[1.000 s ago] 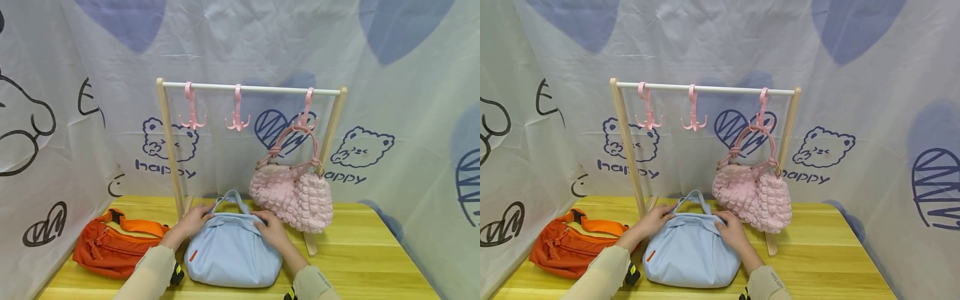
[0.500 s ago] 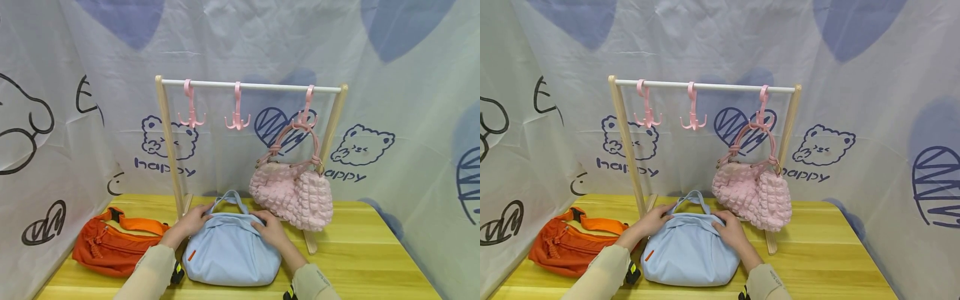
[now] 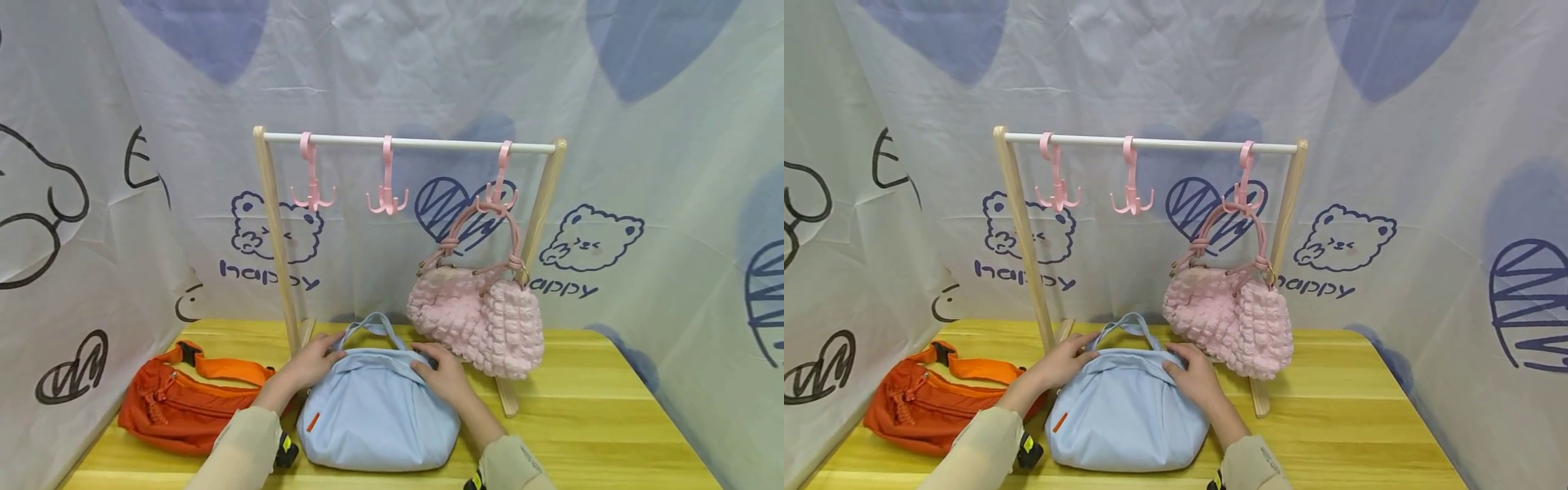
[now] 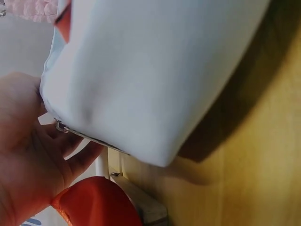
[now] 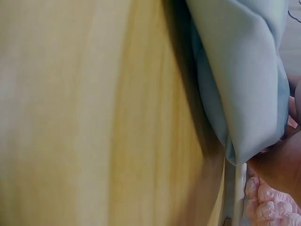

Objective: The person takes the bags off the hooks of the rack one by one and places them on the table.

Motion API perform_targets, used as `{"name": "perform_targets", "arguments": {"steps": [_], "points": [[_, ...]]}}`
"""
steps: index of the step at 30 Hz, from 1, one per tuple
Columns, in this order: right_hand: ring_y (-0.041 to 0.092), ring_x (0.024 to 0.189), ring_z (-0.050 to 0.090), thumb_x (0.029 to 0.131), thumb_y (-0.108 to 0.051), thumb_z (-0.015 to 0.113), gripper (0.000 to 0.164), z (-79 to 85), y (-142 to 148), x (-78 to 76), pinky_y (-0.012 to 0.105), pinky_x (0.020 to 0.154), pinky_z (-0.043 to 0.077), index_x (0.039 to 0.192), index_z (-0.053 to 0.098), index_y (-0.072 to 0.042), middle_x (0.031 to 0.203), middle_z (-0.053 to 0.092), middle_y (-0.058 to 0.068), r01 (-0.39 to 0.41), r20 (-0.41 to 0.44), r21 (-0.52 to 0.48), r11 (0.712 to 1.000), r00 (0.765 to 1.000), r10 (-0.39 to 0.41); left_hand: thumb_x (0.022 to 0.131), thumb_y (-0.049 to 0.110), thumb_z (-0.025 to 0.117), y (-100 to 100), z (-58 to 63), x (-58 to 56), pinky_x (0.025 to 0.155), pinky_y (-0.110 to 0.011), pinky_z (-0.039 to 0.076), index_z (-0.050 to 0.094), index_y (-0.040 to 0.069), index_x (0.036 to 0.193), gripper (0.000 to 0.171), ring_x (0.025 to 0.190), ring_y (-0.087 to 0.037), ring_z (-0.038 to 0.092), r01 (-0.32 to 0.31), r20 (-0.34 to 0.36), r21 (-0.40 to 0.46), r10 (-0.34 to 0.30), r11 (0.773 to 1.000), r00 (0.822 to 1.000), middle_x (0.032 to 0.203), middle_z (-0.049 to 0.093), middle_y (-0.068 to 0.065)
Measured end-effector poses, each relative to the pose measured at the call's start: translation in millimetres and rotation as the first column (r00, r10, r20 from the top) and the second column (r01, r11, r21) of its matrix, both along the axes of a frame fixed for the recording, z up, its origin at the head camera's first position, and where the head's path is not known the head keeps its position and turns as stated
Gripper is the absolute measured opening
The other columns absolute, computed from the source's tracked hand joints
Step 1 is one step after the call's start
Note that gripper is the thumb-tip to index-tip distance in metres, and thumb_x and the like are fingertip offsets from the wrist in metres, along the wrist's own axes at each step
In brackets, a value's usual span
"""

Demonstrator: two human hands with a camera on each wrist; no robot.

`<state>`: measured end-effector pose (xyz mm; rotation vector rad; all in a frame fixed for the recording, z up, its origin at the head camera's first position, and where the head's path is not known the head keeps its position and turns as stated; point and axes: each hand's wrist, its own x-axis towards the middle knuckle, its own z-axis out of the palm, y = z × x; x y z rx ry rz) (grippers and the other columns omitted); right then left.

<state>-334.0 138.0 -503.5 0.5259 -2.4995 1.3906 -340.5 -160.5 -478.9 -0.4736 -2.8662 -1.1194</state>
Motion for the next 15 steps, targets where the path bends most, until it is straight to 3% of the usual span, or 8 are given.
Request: {"name": "perform_targets", "arguments": {"steps": [9, 15], "points": [[0.037, 0.128, 0.059, 0.098, -0.01, 0.071, 0.037, 5.2, 8.8, 11.8, 0.056, 0.1, 0.052, 0.135, 0.069, -0.006, 0.138, 0.065, 0.014, -0.012, 0.023, -0.043, 0.999, 1.0, 0.013, 0.107, 0.015, 0.059, -2.1, 0.1, 7.2, 0.096, -0.05, 0.05, 0.05, -0.004, 0.15, 0.049, 0.103, -0.028, 0.061, -0.018, -0.049, 0.028, 0.019, 0.999, 0.999, 0.129, 0.062, -0.022], [0.037, 0.124, 0.062, 0.097, -0.005, 0.072, 0.037, 10.2, 14.4, 20.2, 0.057, 0.1, 0.053, 0.134, 0.069, -0.004, 0.138, 0.064, 0.015, -0.031, 0.013, -0.14, 0.99, 0.999, 0.033, 0.106, 0.017, 0.061, -1.3, 0.6, 13.7, 0.105, -0.057, 0.048, 0.052, -0.004, 0.149, 0.049, 0.119, -0.039, 0.061, -0.037, -0.069, 0.026, 0.039, 0.999, 0.997, 0.141, 0.057, -0.027]]}}
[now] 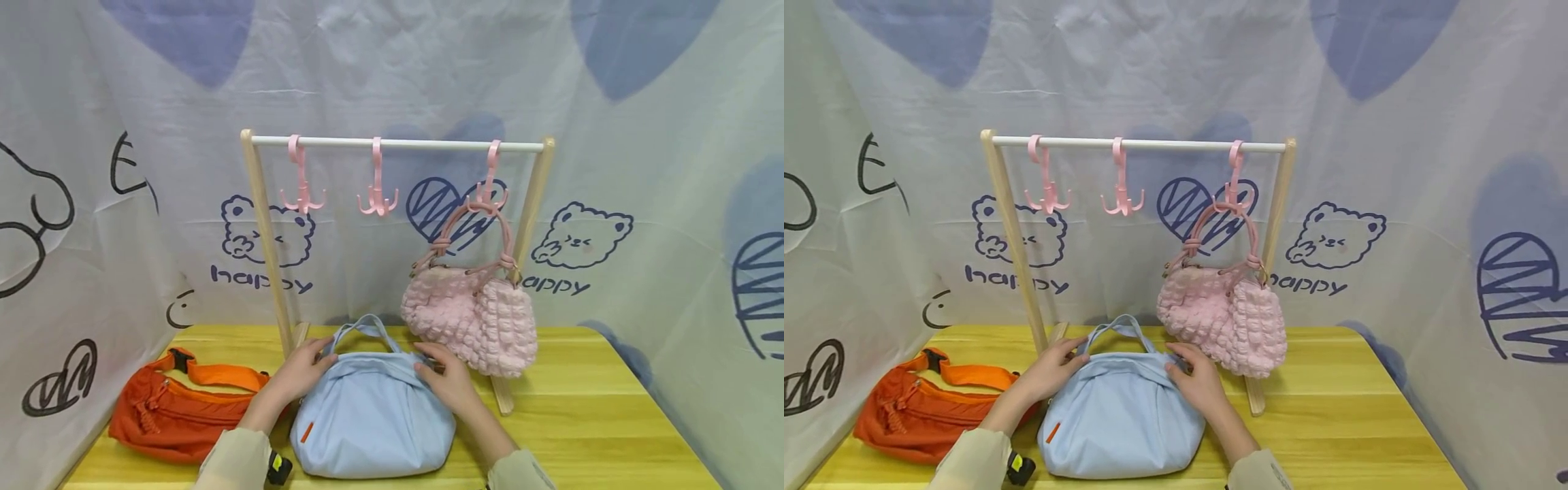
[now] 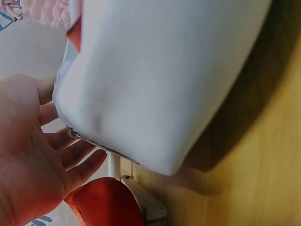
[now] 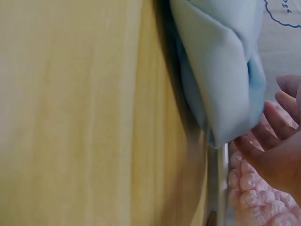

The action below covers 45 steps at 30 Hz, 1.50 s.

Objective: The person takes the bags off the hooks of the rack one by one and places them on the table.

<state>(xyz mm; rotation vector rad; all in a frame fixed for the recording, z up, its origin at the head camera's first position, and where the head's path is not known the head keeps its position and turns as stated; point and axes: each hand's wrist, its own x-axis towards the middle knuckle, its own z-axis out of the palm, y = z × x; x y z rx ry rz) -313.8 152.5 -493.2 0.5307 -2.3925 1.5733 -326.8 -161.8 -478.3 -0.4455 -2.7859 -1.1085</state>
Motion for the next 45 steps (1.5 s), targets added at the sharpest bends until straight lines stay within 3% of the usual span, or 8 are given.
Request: {"name": "perform_targets", "arguments": {"steps": [9, 17, 23, 30, 33, 39, 45], "points": [[0.041, 0.133, 0.056, 0.097, -0.003, 0.072, 0.037, 9.8, 7.3, 11.0, 0.057, 0.104, 0.051, 0.134, 0.069, -0.002, 0.141, 0.062, 0.02, -0.028, -0.039, -0.095, 0.995, 0.999, 0.024, 0.107, 0.022, 0.061, 2.8, 4.5, 8.3, 0.113, -0.062, 0.041, 0.048, -0.002, 0.153, 0.053, 0.135, -0.046, 0.051, -0.028, 0.01, 0.045, 0.027, 0.999, 1.0, 0.152, 0.049, -0.027], [0.038, 0.13, 0.058, 0.096, 0.0, 0.071, 0.039, 27.0, 13.6, 20.6, 0.054, 0.103, 0.053, 0.135, 0.066, 0.003, 0.14, 0.063, 0.019, 0.005, -0.109, -0.098, 0.995, 0.994, -0.015, 0.107, 0.028, 0.061, 11.0, 15.8, 15.5, 0.117, -0.063, 0.035, 0.048, 0.004, 0.154, 0.055, 0.142, -0.044, 0.045, -0.019, -0.046, 0.074, 0.023, 0.997, 0.999, 0.155, 0.047, -0.022], [0.036, 0.131, 0.06, 0.099, -0.001, 0.068, 0.042, 46.7, 20.7, 25.4, 0.053, 0.107, 0.05, 0.141, 0.063, -0.002, 0.145, 0.061, 0.015, 0.001, -0.138, -0.11, 0.994, 0.99, -0.017, 0.107, 0.027, 0.061, 24.6, 29.5, 18.7, 0.116, -0.063, 0.036, 0.047, 0.005, 0.156, 0.055, 0.143, -0.043, 0.044, 0.036, -0.123, 0.111, -0.022, 0.993, 0.992, 0.157, 0.045, -0.02], [0.032, 0.127, 0.063, 0.096, 0.006, 0.068, 0.045, 75.0, 25.7, 28.8, 0.029, 0.105, 0.052, 0.14, 0.064, -0.003, 0.143, 0.063, 0.014, -0.017, -0.355, -0.128, 0.992, 0.934, -0.03, 0.107, 0.03, 0.061, 44.1, 53.4, 24.1, 0.118, -0.063, 0.034, 0.041, 0.011, 0.16, 0.059, 0.147, -0.043, 0.039, 0.086, -0.137, 0.16, -0.064, 0.983, 0.988, 0.163, 0.038, -0.018], [0.026, 0.128, 0.062, 0.095, 0.007, 0.069, 0.046, 88.9, 28.8, 31.6, 0.025, 0.106, 0.05, 0.14, 0.065, -0.004, 0.143, 0.063, 0.014, 0.008, -0.404, -0.12, 0.993, 0.913, -0.057, 0.107, 0.03, 0.06, 52.7, 65.1, 26.8, 0.119, -0.062, 0.033, 0.038, 0.016, 0.162, 0.061, 0.15, -0.04, 0.036, 0.115, -0.155, 0.168, -0.089, 0.979, 0.984, 0.165, 0.035, -0.014], [0.024, 0.136, 0.056, 0.095, 0.006, 0.069, 0.045, 120.7, 38.7, 33.9, 0.025, 0.11, 0.046, 0.139, 0.066, -0.005, 0.145, 0.062, 0.01, 0.045, -0.509, -0.074, 0.996, 0.857, -0.077, 0.108, 0.034, 0.058, 69.2, 89.8, 29.2, 0.12, -0.06, 0.033, 0.035, 0.019, 0.164, 0.063, 0.152, -0.035, 0.034, 0.169, -0.237, 0.156, -0.13, 0.973, 0.963, 0.168, 0.033, -0.009], [0.026, 0.136, 0.057, 0.093, 0.007, 0.07, 0.044, 155.4, 49.7, 24.6, 0.03, 0.116, 0.042, 0.136, 0.068, -0.003, 0.144, 0.063, 0.009, 0.049, -0.6, -0.033, 0.998, 0.798, -0.058, 0.109, 0.031, 0.057, 83.9, 111.4, 26.3, 0.122, -0.058, 0.03, 0.033, 0.018, 0.164, 0.062, 0.153, -0.032, 0.032, 0.223, -0.316, 0.17, -0.162, 0.96, 0.935, 0.168, 0.032, -0.008]]}}
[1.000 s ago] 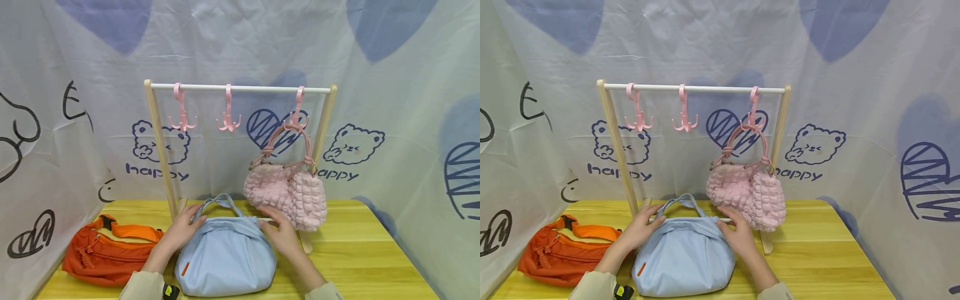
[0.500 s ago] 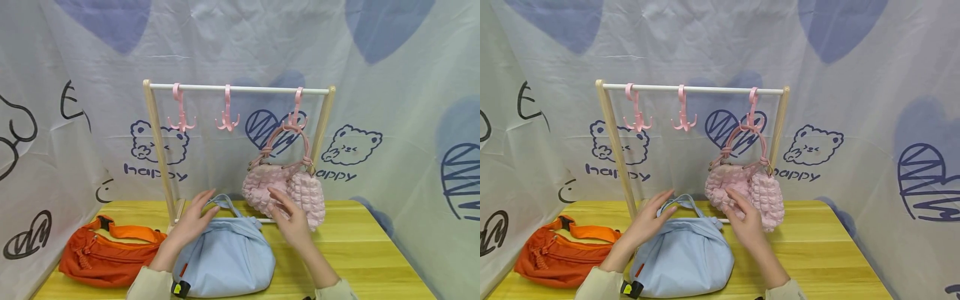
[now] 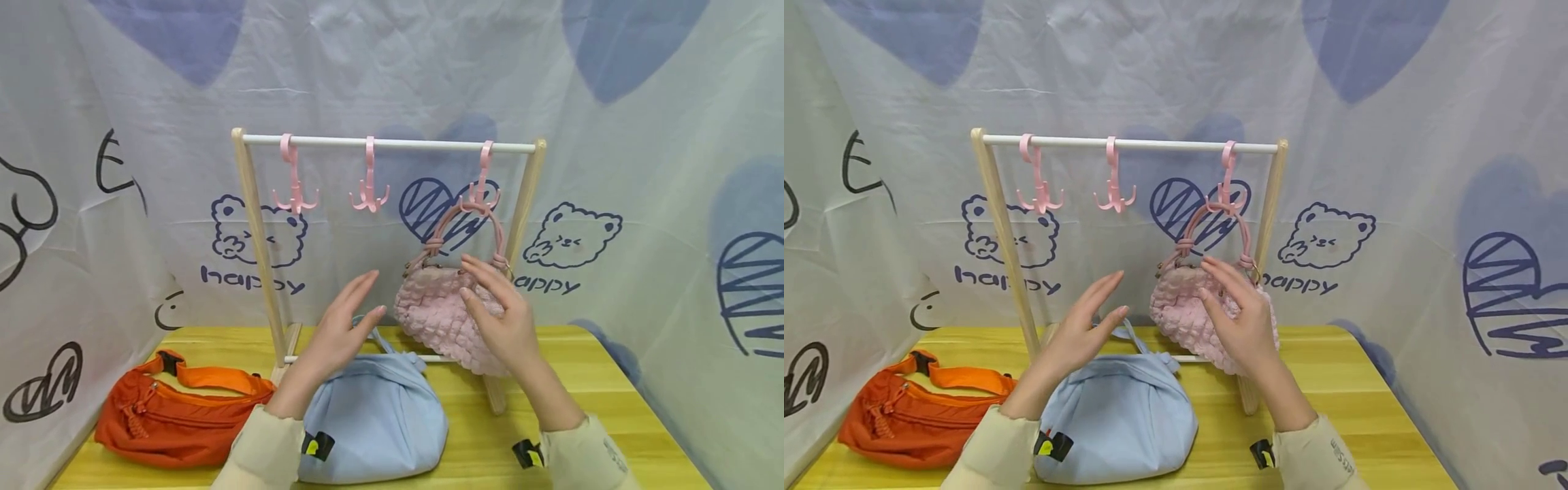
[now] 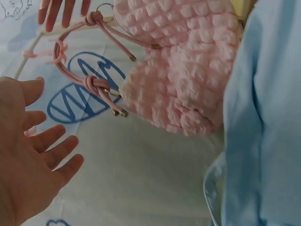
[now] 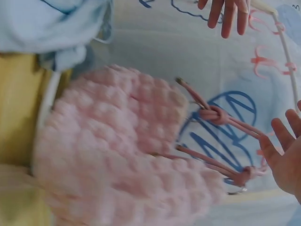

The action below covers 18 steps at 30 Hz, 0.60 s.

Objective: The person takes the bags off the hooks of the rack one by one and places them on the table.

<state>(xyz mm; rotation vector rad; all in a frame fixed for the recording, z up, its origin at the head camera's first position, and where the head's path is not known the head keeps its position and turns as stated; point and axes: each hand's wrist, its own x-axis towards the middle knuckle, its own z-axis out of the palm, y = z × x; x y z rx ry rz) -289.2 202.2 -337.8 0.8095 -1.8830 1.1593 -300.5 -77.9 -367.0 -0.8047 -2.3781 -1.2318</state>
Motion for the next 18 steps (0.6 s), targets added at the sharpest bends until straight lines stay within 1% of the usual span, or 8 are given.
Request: {"name": "perform_targets", "arguments": {"steps": [3, 4, 6, 10, 13, 18], "points": [[0.028, 0.136, 0.057, 0.093, 0.008, 0.07, 0.043, 17.6, 4.7, -6.3, 0.031, 0.115, 0.043, 0.135, 0.068, -0.002, 0.143, 0.064, 0.011, -0.007, -0.061, 0.013, 1.0, 0.998, 0.008, 0.109, 0.029, 0.056, 7.5, 7.5, -4.6, 0.122, -0.057, 0.03, 0.033, 0.017, 0.164, 0.061, 0.153, -0.032, 0.033, 0.017, -0.051, 0.016, -0.016, 1.0, 0.999, 0.168, 0.033, -0.008], [0.029, 0.135, 0.057, 0.093, 0.008, 0.07, 0.043, 23.4, 6.0, -8.5, 0.029, 0.112, 0.045, 0.135, 0.068, -0.001, 0.143, 0.064, 0.011, -0.009, -0.082, 0.016, 1.0, 0.997, 0.01, 0.109, 0.028, 0.056, 10.0, 9.4, -6.4, 0.122, -0.056, 0.03, 0.033, 0.017, 0.164, 0.061, 0.152, -0.031, 0.034, 0.022, -0.065, 0.021, -0.02, 1.0, 0.998, 0.167, 0.033, -0.007], [0.031, 0.134, 0.058, 0.093, 0.008, 0.071, 0.042, 34.6, 9.0, -12.6, 0.021, 0.098, 0.051, 0.133, 0.069, -0.001, 0.142, 0.065, 0.011, -0.001, -0.117, 0.025, 1.0, 0.993, 0.004, 0.109, 0.027, 0.057, 15.2, 13.0, -10.1, 0.123, -0.054, 0.03, 0.035, 0.017, 0.164, 0.06, 0.152, -0.031, 0.034, 0.031, -0.09, 0.036, -0.028, 0.999, 0.996, 0.167, 0.035, -0.007], [0.033, 0.132, 0.06, 0.091, 0.008, 0.071, 0.039, 57.7, 16.9, -22.6, 0.022, 0.1, 0.051, 0.13, 0.07, 0.002, 0.14, 0.066, 0.013, 0.033, -0.202, 0.062, 0.998, 0.979, -0.02, 0.109, 0.025, 0.057, 25.4, 20.0, -17.7, 0.123, -0.054, 0.031, 0.038, 0.016, 0.162, 0.058, 0.151, -0.03, 0.036, 0.054, -0.137, 0.076, -0.043, 0.996, 0.99, 0.165, 0.038, -0.009], [0.034, 0.128, 0.063, 0.089, 0.01, 0.073, 0.039, 74.8, 23.0, -31.0, 0.031, 0.112, 0.046, 0.127, 0.071, 0.003, 0.137, 0.067, 0.015, 0.064, -0.272, 0.079, 0.995, 0.962, -0.04, 0.109, 0.026, 0.057, 32.9, 25.9, -23.0, 0.122, -0.053, 0.032, 0.039, 0.018, 0.162, 0.057, 0.151, -0.028, 0.037, 0.062, -0.154, 0.101, -0.046, 0.993, 0.987, 0.164, 0.039, -0.008], [0.037, 0.122, 0.066, 0.084, 0.012, 0.076, 0.037, 100.5, 29.7, -47.1, 0.032, 0.11, 0.048, 0.121, 0.074, 0.005, 0.13, 0.071, 0.016, 0.106, -0.371, 0.083, 0.991, 0.926, -0.068, 0.109, 0.027, 0.058, 45.8, 36.6, -31.7, 0.123, -0.049, 0.032, 0.04, 0.019, 0.161, 0.056, 0.151, -0.024, 0.037, 0.071, -0.177, 0.115, -0.05, 0.991, 0.983, 0.164, 0.04, -0.005]]}}
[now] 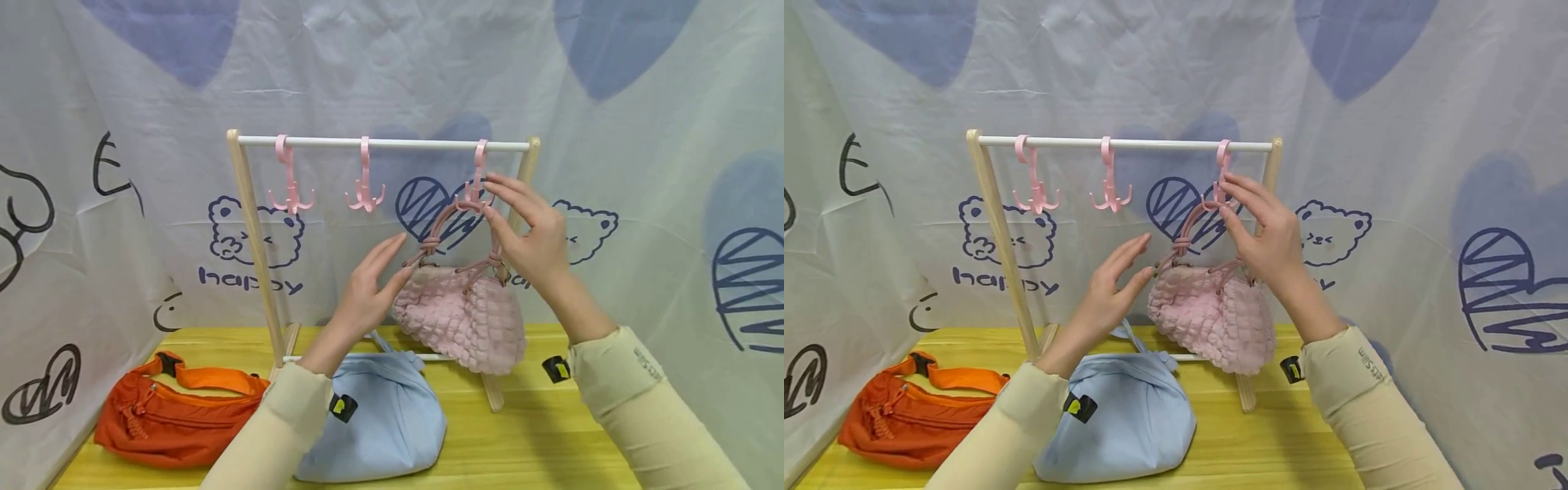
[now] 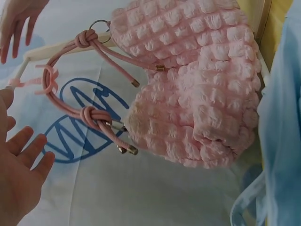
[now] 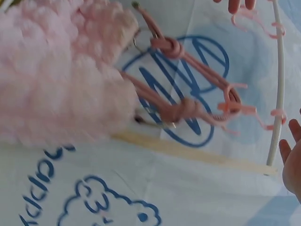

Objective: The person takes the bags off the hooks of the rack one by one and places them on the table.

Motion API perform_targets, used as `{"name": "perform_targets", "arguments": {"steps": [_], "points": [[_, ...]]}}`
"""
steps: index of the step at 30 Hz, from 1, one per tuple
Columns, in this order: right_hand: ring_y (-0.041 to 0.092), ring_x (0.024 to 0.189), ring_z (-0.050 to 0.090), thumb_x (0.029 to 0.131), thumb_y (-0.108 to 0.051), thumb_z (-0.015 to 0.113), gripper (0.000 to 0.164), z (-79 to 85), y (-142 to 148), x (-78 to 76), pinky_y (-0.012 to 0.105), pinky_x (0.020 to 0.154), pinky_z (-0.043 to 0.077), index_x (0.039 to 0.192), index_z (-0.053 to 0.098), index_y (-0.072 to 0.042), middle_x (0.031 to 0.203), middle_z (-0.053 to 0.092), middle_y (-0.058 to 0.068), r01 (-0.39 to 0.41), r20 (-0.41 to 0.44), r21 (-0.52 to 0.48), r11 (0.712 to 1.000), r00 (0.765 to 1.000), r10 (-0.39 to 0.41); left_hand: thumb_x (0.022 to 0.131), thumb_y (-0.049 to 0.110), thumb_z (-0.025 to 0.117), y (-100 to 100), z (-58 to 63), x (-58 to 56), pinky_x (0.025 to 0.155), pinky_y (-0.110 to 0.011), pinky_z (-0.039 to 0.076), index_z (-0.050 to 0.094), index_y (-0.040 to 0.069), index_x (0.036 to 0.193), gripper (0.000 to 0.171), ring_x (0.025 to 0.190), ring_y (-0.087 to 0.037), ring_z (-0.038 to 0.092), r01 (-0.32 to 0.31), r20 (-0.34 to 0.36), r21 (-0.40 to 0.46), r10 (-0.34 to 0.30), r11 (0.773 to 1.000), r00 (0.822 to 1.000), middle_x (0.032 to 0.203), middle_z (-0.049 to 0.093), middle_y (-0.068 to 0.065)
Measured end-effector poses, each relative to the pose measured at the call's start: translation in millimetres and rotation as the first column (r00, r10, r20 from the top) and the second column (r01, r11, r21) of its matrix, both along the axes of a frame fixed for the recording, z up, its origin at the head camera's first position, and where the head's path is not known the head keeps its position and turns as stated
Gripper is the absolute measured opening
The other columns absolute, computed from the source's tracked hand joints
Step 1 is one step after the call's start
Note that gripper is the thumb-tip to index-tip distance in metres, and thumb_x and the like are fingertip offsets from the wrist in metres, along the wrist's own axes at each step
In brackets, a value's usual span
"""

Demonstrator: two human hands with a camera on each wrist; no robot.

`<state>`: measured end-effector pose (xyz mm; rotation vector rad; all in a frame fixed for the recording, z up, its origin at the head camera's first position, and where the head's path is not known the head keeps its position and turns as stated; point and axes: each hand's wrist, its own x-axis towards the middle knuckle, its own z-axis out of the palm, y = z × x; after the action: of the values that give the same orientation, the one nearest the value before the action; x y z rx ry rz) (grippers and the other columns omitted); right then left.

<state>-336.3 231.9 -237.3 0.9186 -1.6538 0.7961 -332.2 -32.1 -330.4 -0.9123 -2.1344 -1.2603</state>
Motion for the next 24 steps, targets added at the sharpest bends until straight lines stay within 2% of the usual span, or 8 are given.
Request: {"name": "perform_targets", "arguments": {"steps": [7, 11, 15, 18, 21, 24], "points": [[0.036, 0.124, 0.065, 0.088, 0.008, 0.076, 0.035, 30.0, 12.4, -17.5, 0.033, 0.112, 0.047, 0.123, 0.073, 0.003, 0.131, 0.07, 0.016, 0.045, -0.035, 0.057, 0.997, 0.998, -0.043, 0.108, 0.03, 0.058, 15.4, 11.7, -16.2, 0.123, -0.048, 0.032, 0.041, 0.019, 0.161, 0.057, 0.152, -0.023, 0.036, 0.0, 0.002, -0.046, 0.001, 0.999, 1.0, 0.164, 0.04, -0.004], [0.035, 0.128, 0.062, 0.091, 0.002, 0.077, 0.034, 42.1, 19.5, -27.7, 0.038, 0.116, 0.044, 0.125, 0.073, 0.002, 0.132, 0.07, 0.015, 0.09, -0.052, 0.108, 0.99, 0.995, -0.084, 0.108, 0.031, 0.058, 23.7, 17.3, -28.9, 0.123, -0.048, 0.032, 0.041, 0.018, 0.161, 0.057, 0.151, -0.025, 0.037, -0.006, -0.004, -0.067, 0.006, 0.998, 1.0, 0.164, 0.04, -0.005], [0.038, 0.135, 0.055, 0.091, -0.005, 0.078, 0.036, 50.7, 24.6, -40.2, 0.046, 0.122, 0.034, 0.126, 0.073, 0.0, 0.134, 0.068, 0.018, 0.146, -0.101, 0.164, 0.976, 0.986, -0.13, 0.108, 0.027, 0.06, 31.0, 22.4, -43.0, 0.123, -0.047, 0.032, 0.044, 0.013, 0.159, 0.056, 0.15, -0.027, 0.039, -0.008, -0.044, -0.043, 0.006, 0.999, 0.999, 0.162, 0.043, -0.01], [0.043, 0.135, 0.053, 0.092, -0.011, 0.078, 0.037, 56.2, 27.3, -49.4, 0.053, 0.121, 0.031, 0.127, 0.072, 0.0, 0.134, 0.068, 0.019, 0.184, -0.131, 0.204, 0.962, 0.978, -0.16, 0.108, 0.025, 0.059, 36.9, 26.0, -52.6, 0.123, -0.045, 0.033, 0.045, 0.01, 0.158, 0.054, 0.149, -0.027, 0.04, -0.014, -0.054, -0.015, 0.013, 1.0, 0.998, 0.16, 0.045, -0.012], [0.047, 0.132, 0.053, 0.095, -0.019, 0.076, 0.039, 61.1, 28.6, -57.7, 0.054, 0.12, 0.032, 0.128, 0.071, 0.001, 0.133, 0.068, 0.021, 0.19, -0.146, 0.235, 0.953, 0.977, -0.159, 0.109, 0.026, 0.057, 43.8, 29.7, -60.9, 0.123, -0.043, 0.034, 0.046, 0.01, 0.158, 0.052, 0.149, -0.026, 0.04, -0.025, -0.032, 0.009, 0.026, 1.0, 0.999, 0.16, 0.045, -0.011], [0.048, 0.131, 0.055, 0.097, -0.03, 0.075, 0.043, 65.0, 28.4, -64.2, 0.051, 0.12, 0.034, 0.128, 0.071, 0.0, 0.132, 0.068, 0.02, 0.179, -0.144, 0.26, 0.949, 0.979, -0.145, 0.11, 0.028, 0.055, 51.0, 33.5, -68.4, 0.122, -0.042, 0.034, 0.047, 0.012, 0.157, 0.051, 0.148, -0.026, 0.041, -0.032, 0.017, 0.044, 0.031, 0.999, 0.999, 0.16, 0.045, -0.01]]}}
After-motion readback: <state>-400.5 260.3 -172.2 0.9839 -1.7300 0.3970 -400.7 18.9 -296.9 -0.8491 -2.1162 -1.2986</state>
